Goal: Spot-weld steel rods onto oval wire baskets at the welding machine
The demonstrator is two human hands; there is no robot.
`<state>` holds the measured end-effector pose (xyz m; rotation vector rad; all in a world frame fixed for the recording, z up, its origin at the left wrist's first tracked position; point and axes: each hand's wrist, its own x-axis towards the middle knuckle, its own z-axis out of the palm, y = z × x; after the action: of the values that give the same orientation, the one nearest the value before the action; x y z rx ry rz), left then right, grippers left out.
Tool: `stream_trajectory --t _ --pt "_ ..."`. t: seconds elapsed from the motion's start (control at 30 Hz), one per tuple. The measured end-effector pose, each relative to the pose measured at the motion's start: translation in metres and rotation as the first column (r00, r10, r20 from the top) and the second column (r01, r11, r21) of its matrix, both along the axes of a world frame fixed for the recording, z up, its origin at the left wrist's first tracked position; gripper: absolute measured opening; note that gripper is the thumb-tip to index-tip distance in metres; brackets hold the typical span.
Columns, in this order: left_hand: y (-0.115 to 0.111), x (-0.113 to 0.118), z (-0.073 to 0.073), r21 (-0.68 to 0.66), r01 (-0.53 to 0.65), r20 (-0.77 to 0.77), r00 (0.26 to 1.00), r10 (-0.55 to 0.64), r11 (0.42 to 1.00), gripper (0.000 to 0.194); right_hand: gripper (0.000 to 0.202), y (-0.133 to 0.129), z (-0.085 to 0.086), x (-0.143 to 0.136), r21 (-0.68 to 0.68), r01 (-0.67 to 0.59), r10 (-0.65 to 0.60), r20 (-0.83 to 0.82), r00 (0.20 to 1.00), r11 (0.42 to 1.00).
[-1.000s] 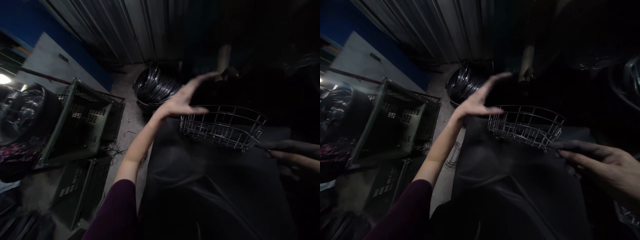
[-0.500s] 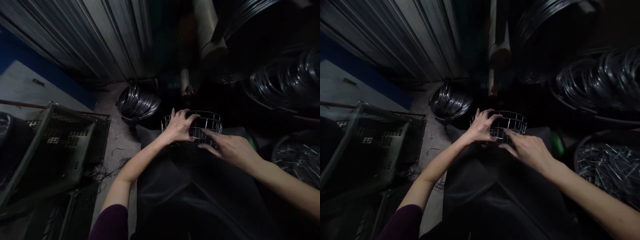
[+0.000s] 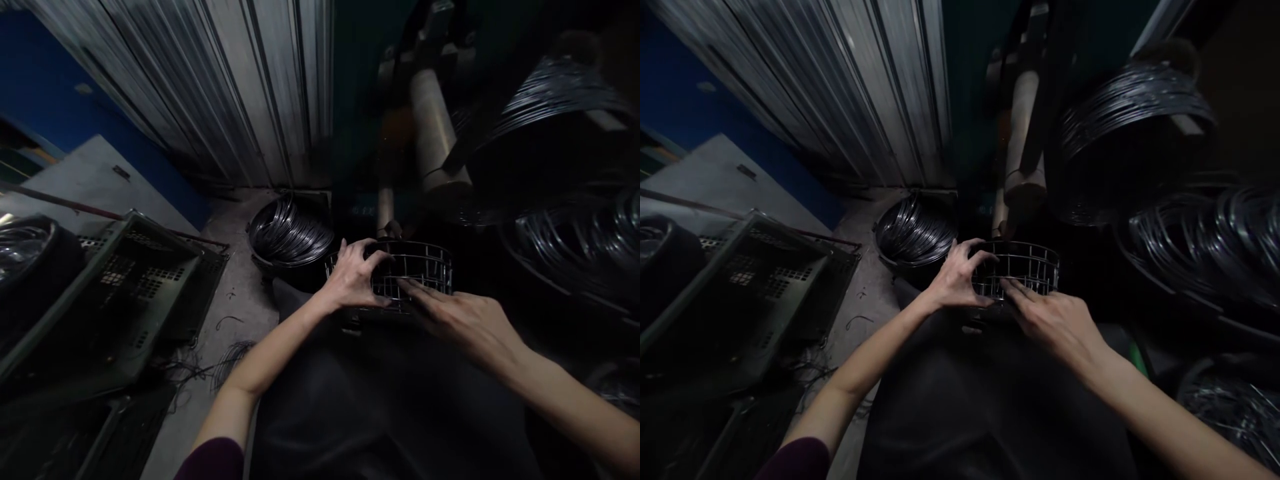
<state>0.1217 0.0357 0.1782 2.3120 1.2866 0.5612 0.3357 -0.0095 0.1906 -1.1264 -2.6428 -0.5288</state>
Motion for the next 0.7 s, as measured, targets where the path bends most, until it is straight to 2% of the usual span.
stream_trajectory --t 0.13,0.23,0.43,0.7 --pt "-0.014 -0.002 -0.001 0.028 -0.018 0.016 1.0 0.017 0.999 0.085 0.039 -0.006 0.007 0.007 0.091 -0.129 0.132 -0.037 0.991 0.988" --pt "-0.011 -0.002 0.001 0.008 -0.028 0.031 0.999 0.028 1.0 0.086 0.036 0.0 0.016 0.008 0.122 -0.167 0.175 -0.059 0.983 0.978" --pt "0.017 -0.002 0.009 0.01 -0.012 0.075 0.997 0.011 1.0 0.083 0.035 0.026 0.027 0.005 0.173 -0.168 0.176 -0.032 0.984 0.97" --pt "0.026 -0.004 0.017 -0.002 -0.016 0.029 0.999 0.016 1.0 0.085 0.031 0.034 0.019 0.011 0.111 -0.143 0.145 -0.011 0.989 0.984"
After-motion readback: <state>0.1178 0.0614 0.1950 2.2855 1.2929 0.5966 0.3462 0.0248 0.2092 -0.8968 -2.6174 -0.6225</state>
